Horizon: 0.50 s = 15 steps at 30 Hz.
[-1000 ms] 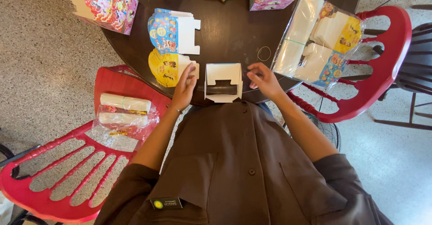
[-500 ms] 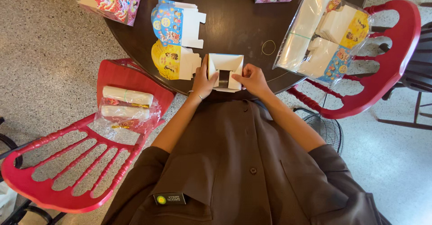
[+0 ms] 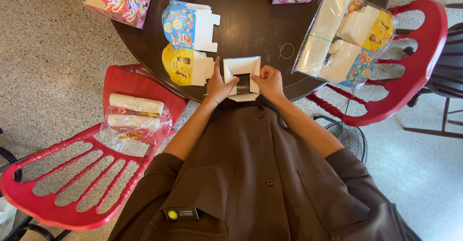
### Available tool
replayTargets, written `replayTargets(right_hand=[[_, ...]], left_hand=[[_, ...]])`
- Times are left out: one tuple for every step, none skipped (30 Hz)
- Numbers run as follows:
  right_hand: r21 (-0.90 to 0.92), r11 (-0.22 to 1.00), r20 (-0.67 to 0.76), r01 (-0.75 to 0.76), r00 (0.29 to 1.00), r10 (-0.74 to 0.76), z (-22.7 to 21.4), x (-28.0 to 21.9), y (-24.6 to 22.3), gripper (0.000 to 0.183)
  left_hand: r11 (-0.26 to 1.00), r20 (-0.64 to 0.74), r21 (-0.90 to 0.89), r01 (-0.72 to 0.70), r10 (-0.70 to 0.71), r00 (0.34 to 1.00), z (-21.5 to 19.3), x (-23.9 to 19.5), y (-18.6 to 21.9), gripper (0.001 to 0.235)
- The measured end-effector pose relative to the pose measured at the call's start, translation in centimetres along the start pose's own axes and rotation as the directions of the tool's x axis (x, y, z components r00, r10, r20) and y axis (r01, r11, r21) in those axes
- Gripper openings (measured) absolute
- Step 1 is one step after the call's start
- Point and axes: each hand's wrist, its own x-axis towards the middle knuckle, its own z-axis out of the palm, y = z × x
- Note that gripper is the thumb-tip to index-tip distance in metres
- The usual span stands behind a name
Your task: The person folds flat, colorful paperboard pieces into small rectangular boxes at a round table. They repeatedly pick up a flat piece, fold the sides and bottom to form a box, and place the finished box into a growing stack. The person handles multiple flat pieces and completed boxes throughout the clip.
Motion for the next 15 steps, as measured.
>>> replayTargets(right_hand=[[0.059, 0.998, -0.006, -0.02, 1.0, 0.02, 0.1, 0.0, 0.2, 0.044], [0.036, 0.999, -0.021, 0.018, 1.0, -0.017, 0.1, -0.1, 0.5, 0.045], [0.012, 0.998, -0.037, 0.058, 0.998, -0.057, -0.1, 0.0, 0.6, 0.046], [-0.013, 0.995, -0.052, 0.098, 0.994, -0.098, -0.2, 0.2, 0.8, 0.047], [0.018, 0.997, -0.035, 0.077, 0.997, -0.076, -0.3, 0.1, 1.0, 0.044], [0.048, 0.997, -0.016, 0.055, 0.998, -0.054, -0.4, 0.1, 1.2, 0.042], [0.077, 0.997, 0.004, 0.03, 1.0, -0.031, -0.5, -0.1, 1.6, 0.04], [0.075, 0.997, 0.003, 0.019, 1.0, -0.019, -0.5, -0.2, 1.9, 0.038], [0.073, 0.997, 0.006, 0.008, 1.0, -0.009, -0.5, -0.3, 2.1, 0.035], [0.071, 0.997, 0.008, -0.003, 1.0, 0.002, -0.5, -0.3, 2.4, 0.033], [0.065, 0.998, 0.025, 0.025, 0.999, -0.027, -0.5, -0.3, 2.6, 0.033], [0.06, 0.997, 0.042, 0.053, 0.998, -0.055, -0.6, -0.2, 2.7, 0.033], [0.057, 0.995, 0.059, 0.081, 0.995, -0.085, -0.6, 0.0, 2.8, 0.032], [0.052, 0.994, 0.06, 0.097, 0.993, -0.1, -0.5, 0.2, 2.8, 0.033], [0.045, 0.993, 0.059, 0.109, 0.992, -0.111, -0.6, 0.3, 2.9, 0.033]], left_hand=[[0.989, 0.048, 0.001, 0.147, -0.147, 0.988, -0.2, -0.2, 0.3, 0.109], [0.99, 0.045, -0.06, 0.129, -0.126, 0.991, -0.6, -0.7, 0.5, 0.106], [0.987, 0.04, -0.123, 0.106, -0.102, 0.994, -1.0, -0.8, 0.8, 0.102], [0.979, 0.035, -0.185, 0.083, -0.078, 0.996, -1.3, -0.9, 1.1, 0.098], [0.966, 0.067, -0.232, 0.112, -0.099, 0.993, -1.6, -1.2, 1.2, 0.095], [0.951, 0.101, -0.276, 0.141, -0.118, 0.988, -1.8, -1.4, 1.3, 0.093], [0.931, 0.137, -0.32, 0.174, -0.136, 0.981, -1.8, -1.7, 1.3, 0.091], [0.954, 0.098, -0.281, 0.108, -0.084, 0.992, -1.7, -1.9, 1.3, 0.09], [0.97, 0.06, -0.238, 0.044, -0.03, 0.998, -1.7, -2.0, 1.2, 0.089], [0.981, 0.026, -0.192, -0.02, 0.026, 0.999, -1.6, -2.1, 1.1, 0.088], [0.976, 0.035, -0.213, -0.032, 0.04, 0.999, -1.4, -2.0, 1.1, 0.089], [0.971, 0.044, -0.235, -0.043, 0.055, 0.998, -1.3, -1.9, 1.0, 0.091], [0.966, 0.052, -0.255, -0.054, 0.069, 0.996, -1.2, -1.8, 1.0, 0.092], [0.964, 0.056, -0.26, -0.045, 0.062, 0.997, -1.3, -1.6, 0.9, 0.093], [0.963, 0.063, -0.267, -0.035, 0.054, 0.997, -1.3, -1.5, 0.9, 0.093]])
